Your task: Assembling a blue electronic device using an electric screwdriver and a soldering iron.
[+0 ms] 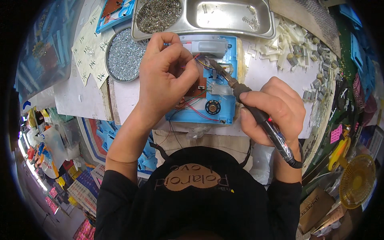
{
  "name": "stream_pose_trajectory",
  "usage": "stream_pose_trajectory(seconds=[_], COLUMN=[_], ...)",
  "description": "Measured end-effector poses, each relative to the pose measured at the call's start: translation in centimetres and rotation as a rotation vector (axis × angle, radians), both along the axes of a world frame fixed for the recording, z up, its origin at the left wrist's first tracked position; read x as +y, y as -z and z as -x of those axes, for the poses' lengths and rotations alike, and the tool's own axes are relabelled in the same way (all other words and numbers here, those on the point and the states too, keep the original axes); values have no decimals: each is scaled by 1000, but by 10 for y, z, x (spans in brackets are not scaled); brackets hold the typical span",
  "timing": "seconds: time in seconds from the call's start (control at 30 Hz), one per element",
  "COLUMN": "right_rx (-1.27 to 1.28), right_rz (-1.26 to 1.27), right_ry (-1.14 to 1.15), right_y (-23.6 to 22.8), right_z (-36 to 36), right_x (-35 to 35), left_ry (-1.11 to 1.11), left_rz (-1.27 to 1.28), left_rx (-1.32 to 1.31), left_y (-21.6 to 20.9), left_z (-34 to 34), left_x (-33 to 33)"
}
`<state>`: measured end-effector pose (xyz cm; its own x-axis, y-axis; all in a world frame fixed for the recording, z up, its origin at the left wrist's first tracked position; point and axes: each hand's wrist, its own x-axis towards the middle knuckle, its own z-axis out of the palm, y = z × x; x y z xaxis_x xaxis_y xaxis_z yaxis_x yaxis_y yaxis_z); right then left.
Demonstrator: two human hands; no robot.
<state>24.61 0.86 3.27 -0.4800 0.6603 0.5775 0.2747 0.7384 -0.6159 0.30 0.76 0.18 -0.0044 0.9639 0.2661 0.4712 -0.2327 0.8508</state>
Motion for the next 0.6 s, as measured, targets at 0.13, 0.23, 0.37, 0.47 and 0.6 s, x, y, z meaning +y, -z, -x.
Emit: stream_pose_trajectory(seconds=[0.13,0.23,0.37,0.47,0.6], right_rx=[-13,-8,-9,-9,-12], right_rz=[3,9,12,15,13], right_ry=[-5,-8,-11,-9,-11], right_y=[1,1,2,5,6], right_z=[0,1,3,2,3], right_x=[2,4,5,6,7], left_ry=[33,27,19,15,7], left_rz=[-5,10,-48,-81,-88], left_rx=[58,59,121,158,174], left_y=[0,1,1,1,1], left_z=[1,0,1,-1,-1], left_x=[0,0,0,2,2])
